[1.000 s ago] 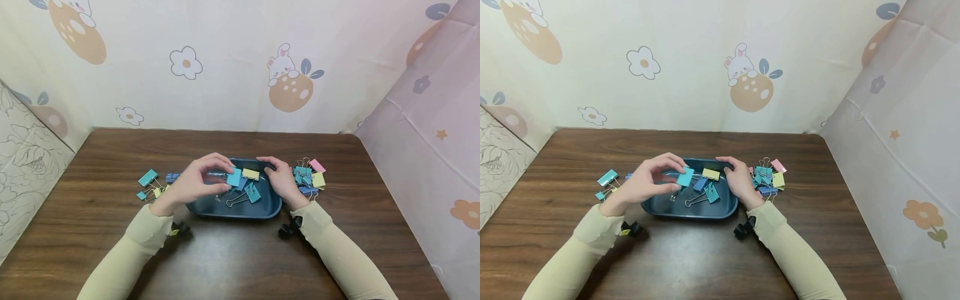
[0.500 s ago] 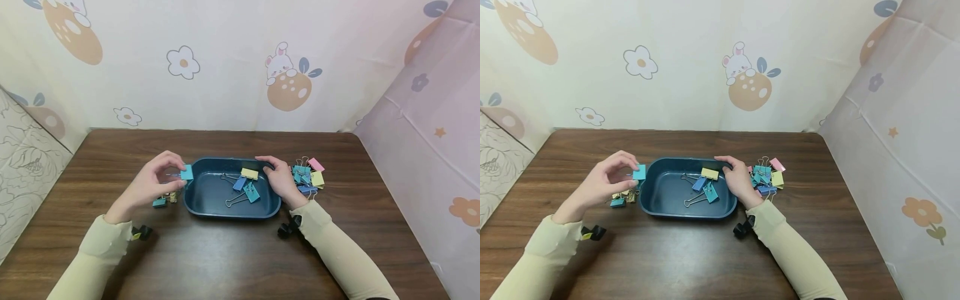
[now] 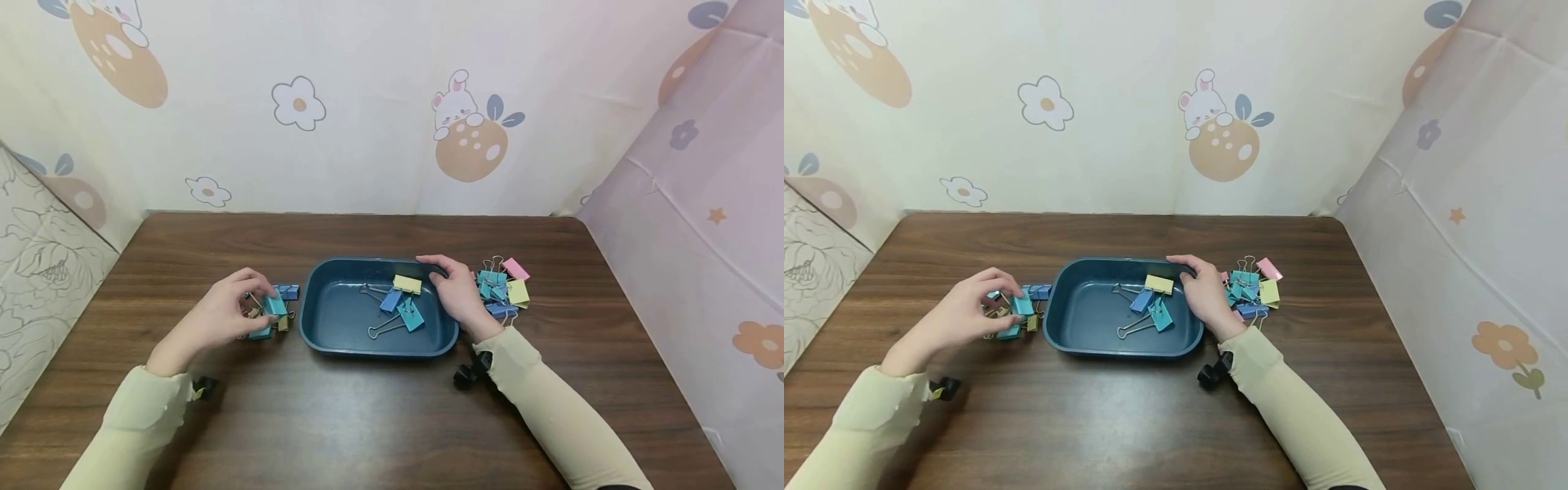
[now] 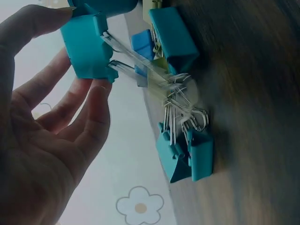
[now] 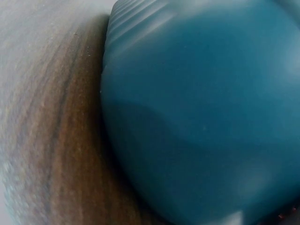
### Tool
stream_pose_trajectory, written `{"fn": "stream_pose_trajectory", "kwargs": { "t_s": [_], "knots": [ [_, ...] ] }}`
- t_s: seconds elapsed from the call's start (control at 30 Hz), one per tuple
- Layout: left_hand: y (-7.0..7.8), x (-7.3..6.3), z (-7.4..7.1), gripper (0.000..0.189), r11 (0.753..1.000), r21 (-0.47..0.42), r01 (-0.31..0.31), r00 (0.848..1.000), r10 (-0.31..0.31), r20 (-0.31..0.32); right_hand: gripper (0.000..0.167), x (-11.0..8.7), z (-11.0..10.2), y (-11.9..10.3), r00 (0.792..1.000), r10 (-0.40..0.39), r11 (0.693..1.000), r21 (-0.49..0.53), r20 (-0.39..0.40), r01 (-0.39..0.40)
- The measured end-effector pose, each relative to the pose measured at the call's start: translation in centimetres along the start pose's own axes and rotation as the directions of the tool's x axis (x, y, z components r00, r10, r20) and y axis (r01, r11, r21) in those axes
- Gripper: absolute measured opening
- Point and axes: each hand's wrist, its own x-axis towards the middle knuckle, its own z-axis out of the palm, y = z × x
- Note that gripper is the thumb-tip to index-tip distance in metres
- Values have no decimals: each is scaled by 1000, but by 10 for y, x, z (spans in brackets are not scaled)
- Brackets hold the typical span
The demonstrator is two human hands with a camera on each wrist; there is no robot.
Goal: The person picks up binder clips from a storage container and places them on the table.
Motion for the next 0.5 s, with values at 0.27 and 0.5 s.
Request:
{"fn": "stream_pose_trajectory", "kwargs": {
  "t_s": [0.27,0.5],
  "knots": [
    [-4,-3,-5,32,998,41,-43,995,39,87,37,0,1,0,1000,-2,1000,-5,-6,2],
    [-9,-7,1,38,990,54,-130,984,122,128,38,0,0,0,1000,-2,1000,-12,-10,2]
  ]
}}
